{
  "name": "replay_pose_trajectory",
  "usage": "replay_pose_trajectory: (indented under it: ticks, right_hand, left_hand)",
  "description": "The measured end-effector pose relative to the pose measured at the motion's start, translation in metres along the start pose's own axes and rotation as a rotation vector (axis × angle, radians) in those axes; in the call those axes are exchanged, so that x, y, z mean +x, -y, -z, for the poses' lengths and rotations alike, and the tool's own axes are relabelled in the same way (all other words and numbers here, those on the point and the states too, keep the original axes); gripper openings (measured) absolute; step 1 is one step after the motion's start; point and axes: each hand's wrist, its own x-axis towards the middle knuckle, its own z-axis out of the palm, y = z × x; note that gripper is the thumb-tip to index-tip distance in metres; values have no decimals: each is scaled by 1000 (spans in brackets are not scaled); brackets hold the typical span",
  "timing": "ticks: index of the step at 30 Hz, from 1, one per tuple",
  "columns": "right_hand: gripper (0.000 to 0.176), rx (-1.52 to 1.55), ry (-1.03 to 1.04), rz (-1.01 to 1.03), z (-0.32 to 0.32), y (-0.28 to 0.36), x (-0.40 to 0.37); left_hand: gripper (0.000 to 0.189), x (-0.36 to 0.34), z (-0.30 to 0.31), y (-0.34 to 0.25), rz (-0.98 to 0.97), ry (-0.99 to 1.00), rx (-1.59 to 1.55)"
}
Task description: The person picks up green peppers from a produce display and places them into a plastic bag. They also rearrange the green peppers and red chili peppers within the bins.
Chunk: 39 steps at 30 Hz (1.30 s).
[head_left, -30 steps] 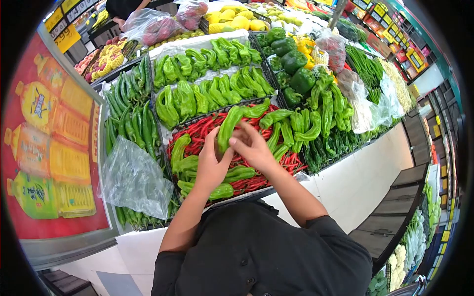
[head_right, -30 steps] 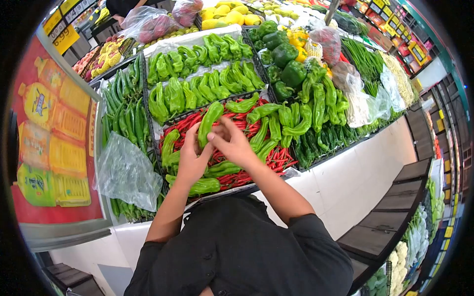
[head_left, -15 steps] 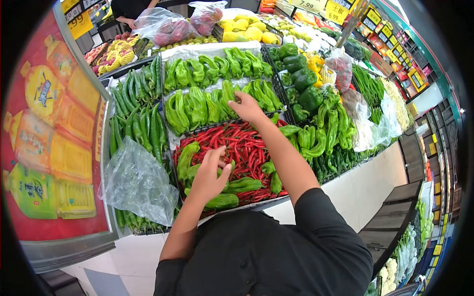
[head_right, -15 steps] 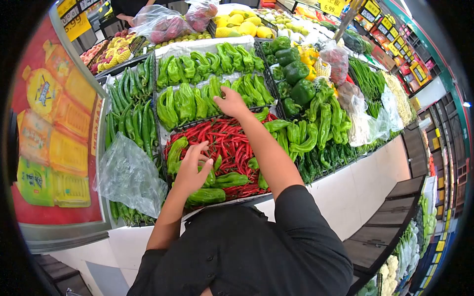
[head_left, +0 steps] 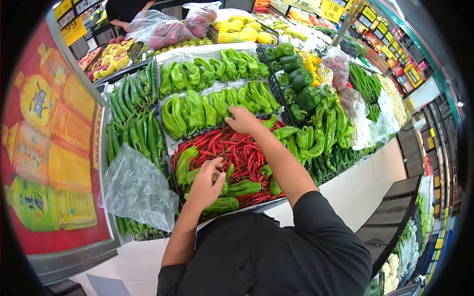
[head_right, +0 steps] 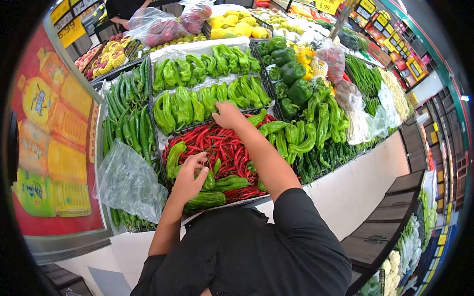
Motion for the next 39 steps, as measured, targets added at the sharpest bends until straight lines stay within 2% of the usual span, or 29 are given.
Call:
replay_pose_trajectory:
  ticks: [4,6,8,9,10,11,14,20,22,24,27,30,31,35,38,39]
  right_hand:
    - [51,192,-242,124,34,-4,-49]
    - [52,348,-257,-6,71,-5,-83]
    - [45,359,-454,-82,90,-29,-114]
    - [43,405,-456,-198,109,-33,-133]
    - [43,429,-568,-201,112,-52,-150]
    - [44,407,-663,-240,118,-68,-168]
    - [47,338,-728,-423,133,-100,-218]
    - [54,260,-598,-454,105,-99,-258]
    - [58,23,-561,-338,90,-109,-260]
    - [57,-127,-564,-441,92,-98,-264]
    - [62,-179,-638,-684,95,-100,-271]
    - [71,-30,-664,-797,81,-116,-275]
    - [79,-44,-631,-805,84,-111,-275]
    - [88,-24,-480,-875,83,-104,-258]
    - [86,47,-583,-860,81,-109,-255]
    - [81,67,-642,-851,84,-109,-258]
  left_hand:
    - [43,-3,3,-2,27,3,-21]
    - [43,-5,6,-4,23,-1,-8]
    - [43,-5,5,-5,6,4,11]
    - [43,-6,4,-4,-6,8,26]
    - [42,-6,1,-3,-16,14,40]
    - [41,-7,-1,-8,7,21,17]
    - [40,-9,-11,-10,16,64,-16]
    - [39,-9,-31,-15,5,160,-40]
    - [38,-10,-34,-17,-3,183,-30]
    - [38,-9,-35,-20,-23,205,-9]
    - [38,-12,-35,-20,-14,198,-3]
    - [37,-17,-36,-17,-7,175,2]
    - [37,-18,-36,-18,5,174,-2]
    - [35,-20,-39,-20,27,191,10]
    - [34,-17,-43,-23,16,196,26]
    - [34,-17,-43,-23,15,195,29]
